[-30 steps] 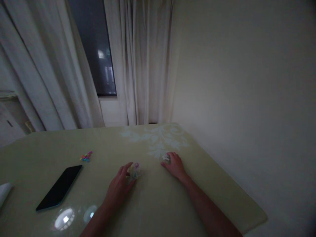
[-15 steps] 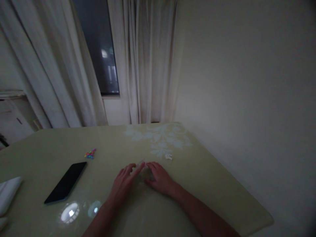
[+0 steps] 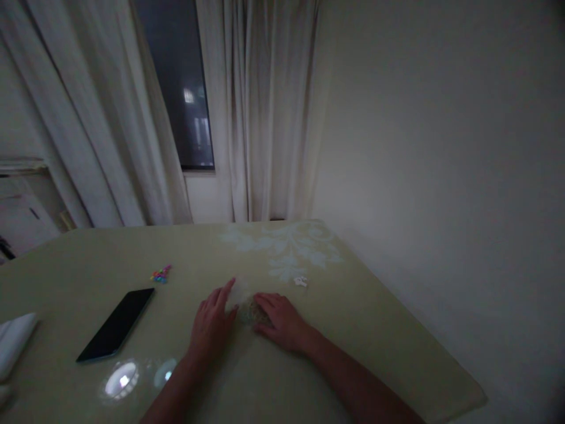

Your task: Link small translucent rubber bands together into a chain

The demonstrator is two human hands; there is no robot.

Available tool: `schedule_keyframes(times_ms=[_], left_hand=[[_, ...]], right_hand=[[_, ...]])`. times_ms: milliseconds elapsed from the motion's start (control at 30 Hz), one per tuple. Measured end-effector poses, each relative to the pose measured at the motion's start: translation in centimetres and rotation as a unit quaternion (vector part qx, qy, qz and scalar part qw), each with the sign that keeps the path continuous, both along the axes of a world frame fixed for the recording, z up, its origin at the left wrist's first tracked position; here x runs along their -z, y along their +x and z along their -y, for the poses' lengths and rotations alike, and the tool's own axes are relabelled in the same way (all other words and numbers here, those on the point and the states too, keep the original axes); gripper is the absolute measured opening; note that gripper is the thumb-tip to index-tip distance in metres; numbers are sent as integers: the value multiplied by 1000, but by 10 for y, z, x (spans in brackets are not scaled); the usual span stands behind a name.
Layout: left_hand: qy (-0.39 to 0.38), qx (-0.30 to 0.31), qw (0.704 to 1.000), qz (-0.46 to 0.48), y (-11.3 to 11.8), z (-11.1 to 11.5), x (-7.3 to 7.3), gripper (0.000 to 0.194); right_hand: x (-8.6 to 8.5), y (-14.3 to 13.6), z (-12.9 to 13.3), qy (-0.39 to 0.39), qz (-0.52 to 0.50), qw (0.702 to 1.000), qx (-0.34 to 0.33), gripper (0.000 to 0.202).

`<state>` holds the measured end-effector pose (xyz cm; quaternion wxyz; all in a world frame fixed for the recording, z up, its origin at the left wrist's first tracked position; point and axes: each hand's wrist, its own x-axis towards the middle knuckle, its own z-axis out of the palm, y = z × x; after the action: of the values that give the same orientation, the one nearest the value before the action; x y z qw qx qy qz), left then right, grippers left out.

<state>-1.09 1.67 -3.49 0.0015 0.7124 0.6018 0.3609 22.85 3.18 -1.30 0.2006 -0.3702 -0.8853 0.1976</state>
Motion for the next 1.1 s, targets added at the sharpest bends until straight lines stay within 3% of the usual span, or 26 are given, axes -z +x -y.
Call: schedule_keyframes(times_ms=[100,233,433,600,700,833,900,1000,1100], left_hand=[[3,-32,997,74,-7,-7,5,66],[5,-41,992,115,-19,-17,14,66],[-70,-42,990,111,-38,-22,16,69],[-131,-18,985,107,-56,-22,12,68],[-133,-7,987,86,-62,-24,10,61],[-33,-5,997,72,-50,-20,2,53],[-8,31,996,86,-35,-13,-1,46],[-92,121,982,112,-8,1,4,39],[-101,127,982,98,13,11,18,53]], right_hand=[[-2,-1,2,11,27,999,-40,62],[0,2,-2,12,22,999,-45,54],[-6,-12,-2,-6,35,999,-3,52],[1,-47,13,62,67,991,101,43],[5,-47,16,64,62,992,86,40],[-2,-21,9,16,17,1000,1,46],[-7,-6,3,-25,-30,999,-17,58],[-13,11,-6,-59,-67,995,34,72],[-13,18,-10,-76,-46,993,78,74]])
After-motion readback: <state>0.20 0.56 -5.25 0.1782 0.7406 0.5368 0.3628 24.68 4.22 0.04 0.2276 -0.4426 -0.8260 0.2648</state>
